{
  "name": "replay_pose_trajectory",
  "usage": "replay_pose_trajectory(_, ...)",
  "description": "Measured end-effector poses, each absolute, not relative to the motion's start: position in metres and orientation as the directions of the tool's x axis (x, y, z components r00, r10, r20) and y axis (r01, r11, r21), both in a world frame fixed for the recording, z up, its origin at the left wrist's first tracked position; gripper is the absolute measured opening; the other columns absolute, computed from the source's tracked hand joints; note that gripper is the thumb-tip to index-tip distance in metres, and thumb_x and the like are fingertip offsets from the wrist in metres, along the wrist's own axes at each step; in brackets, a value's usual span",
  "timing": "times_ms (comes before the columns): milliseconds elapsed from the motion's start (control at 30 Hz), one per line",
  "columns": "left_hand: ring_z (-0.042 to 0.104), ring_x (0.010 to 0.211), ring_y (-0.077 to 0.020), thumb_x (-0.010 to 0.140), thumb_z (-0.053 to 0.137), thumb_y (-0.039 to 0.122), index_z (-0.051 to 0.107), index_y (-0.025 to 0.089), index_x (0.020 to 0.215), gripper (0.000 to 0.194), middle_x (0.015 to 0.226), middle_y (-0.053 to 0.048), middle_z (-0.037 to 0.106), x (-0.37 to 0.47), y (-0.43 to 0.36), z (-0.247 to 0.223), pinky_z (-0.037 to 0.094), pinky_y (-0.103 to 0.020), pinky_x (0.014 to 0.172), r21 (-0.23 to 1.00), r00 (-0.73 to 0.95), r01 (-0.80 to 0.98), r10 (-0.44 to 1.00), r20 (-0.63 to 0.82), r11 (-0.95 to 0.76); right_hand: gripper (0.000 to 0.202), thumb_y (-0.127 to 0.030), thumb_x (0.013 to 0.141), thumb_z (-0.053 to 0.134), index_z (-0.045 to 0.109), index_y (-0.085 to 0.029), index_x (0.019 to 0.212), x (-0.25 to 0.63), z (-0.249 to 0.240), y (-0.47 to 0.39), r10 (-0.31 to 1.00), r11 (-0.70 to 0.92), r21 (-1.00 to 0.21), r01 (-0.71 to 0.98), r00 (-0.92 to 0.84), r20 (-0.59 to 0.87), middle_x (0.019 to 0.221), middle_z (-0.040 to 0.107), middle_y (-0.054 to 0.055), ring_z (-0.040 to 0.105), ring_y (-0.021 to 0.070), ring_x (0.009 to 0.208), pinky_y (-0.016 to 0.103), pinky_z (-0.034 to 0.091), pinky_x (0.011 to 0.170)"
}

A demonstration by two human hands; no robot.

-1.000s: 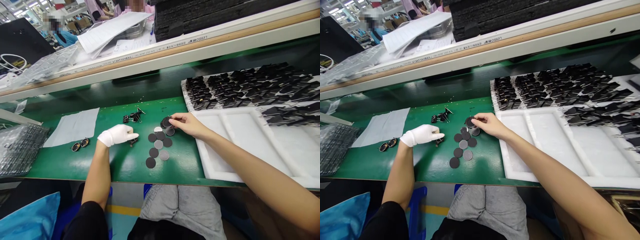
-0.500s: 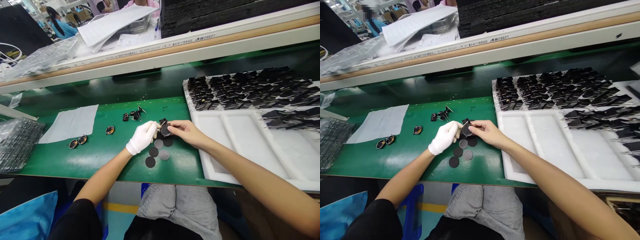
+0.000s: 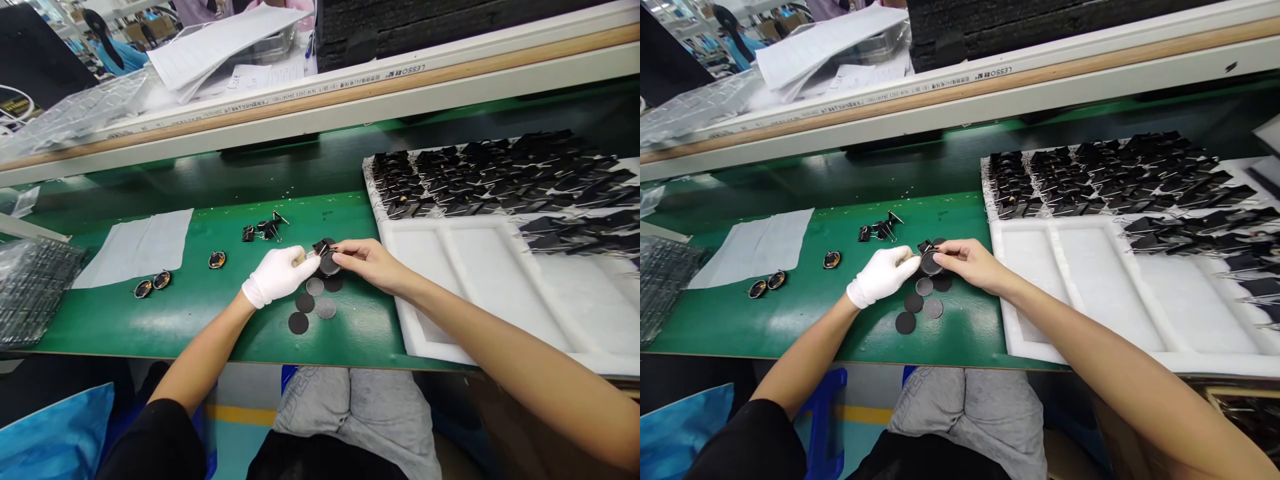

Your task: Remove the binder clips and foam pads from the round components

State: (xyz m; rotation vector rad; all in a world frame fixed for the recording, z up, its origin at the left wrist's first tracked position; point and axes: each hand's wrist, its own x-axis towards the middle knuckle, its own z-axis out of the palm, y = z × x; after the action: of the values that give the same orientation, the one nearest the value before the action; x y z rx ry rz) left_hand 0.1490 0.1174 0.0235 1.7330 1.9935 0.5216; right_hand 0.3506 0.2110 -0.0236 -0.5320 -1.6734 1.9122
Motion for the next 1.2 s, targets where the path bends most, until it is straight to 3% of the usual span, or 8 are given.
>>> replay_pose_trajectory(233,0.035,0.059,-0.0136,0.088,0.05,0.056,0.039,0.023,0.065,0.042,0.058,0.004,0.041,0.156,0.116,0.026,0.026,-0.03,0.058,0.528,-0.098,0.835,0.986,-0.133,0.154,0.041,-0.058,0.082,0.08,0.078,-0.017,0.086,0.351,-0.028,0.212,0.611,-0.129,-0.974,-0.187,-0.788,0.07,0.088,0.075,0.005,0.065,0.0163,0.079,0.031,0.052,0.079)
replay_pose_trajectory(367,0.037,0.06,-0.0131,0.089,0.045,0.058,0.04,0.022,0.064,0.044,0.059,0.003,0.043,0.157,0.117,0.022,0.027,-0.03,0.059,0.564,-0.105,0.809,0.984,-0.142,0.167,0.039,-0.056,0.081,0.081,0.08,-0.018,0.087,0.351,-0.027,0.211,0.602,-0.161,-0.967,-0.197,-0.796,0.062,0.089,0.075,0.005,0.066,0.0172,0.082,0.032,0.052,0.081)
replay_pose_trajectory(533,0.037,0.059,-0.0112,0.088,0.048,0.06,0.041,0.021,0.061,0.048,0.058,0.003,0.043,0.151,0.118,0.02,0.028,-0.027,0.056,0.6,-0.147,0.78,0.984,-0.1,0.178,0.039,-0.058,0.078,0.082,0.08,-0.019,0.084,0.349,-0.024,0.212,0.704,-0.127,-0.974,-0.188,-0.708,0.045,0.116,0.073,0.009,0.066,0.0203,0.096,0.031,0.054,0.076)
replay_pose_trajectory(700,0.043,0.041,-0.0087,0.09,0.05,0.063,0.052,0.021,0.066,0.049,0.052,0.004,0.05,0.155,0.115,0.023,0.03,-0.024,0.044,0.714,-0.166,0.624,0.947,-0.274,0.316,0.043,-0.06,0.074,0.085,0.078,-0.02,0.086,0.349,-0.025,0.216,0.844,-0.226,-0.939,-0.259,-0.534,-0.056,0.085,0.071,0.003,0.063,0.0148,0.079,0.026,0.05,0.067)
replay_pose_trajectory(800,0.044,0.035,-0.0068,0.092,0.053,0.058,0.055,0.02,0.07,0.044,0.051,0.005,0.055,0.163,0.112,0.026,0.031,-0.02,0.039,0.762,-0.113,0.538,0.927,-0.359,0.361,0.047,-0.062,0.071,0.087,0.078,-0.019,0.087,0.35,-0.023,0.218,0.815,-0.266,-0.934,-0.24,-0.572,-0.086,0.082,0.07,0.002,0.063,0.0133,0.075,0.025,0.05,0.066)
replay_pose_trajectory(1200,0.048,0.033,-0.0054,0.097,0.054,0.054,0.057,0.018,0.07,0.045,0.048,0.005,0.056,0.168,0.107,0.031,0.035,-0.015,0.037,0.814,-0.053,0.463,0.928,-0.369,0.35,0.045,-0.059,0.07,0.091,0.075,-0.017,0.079,0.358,-0.018,0.226,0.674,-0.311,-0.933,-0.182,-0.734,-0.082,0.078,0.068,0.001,0.063,0.0122,0.073,0.028,0.055,0.073)
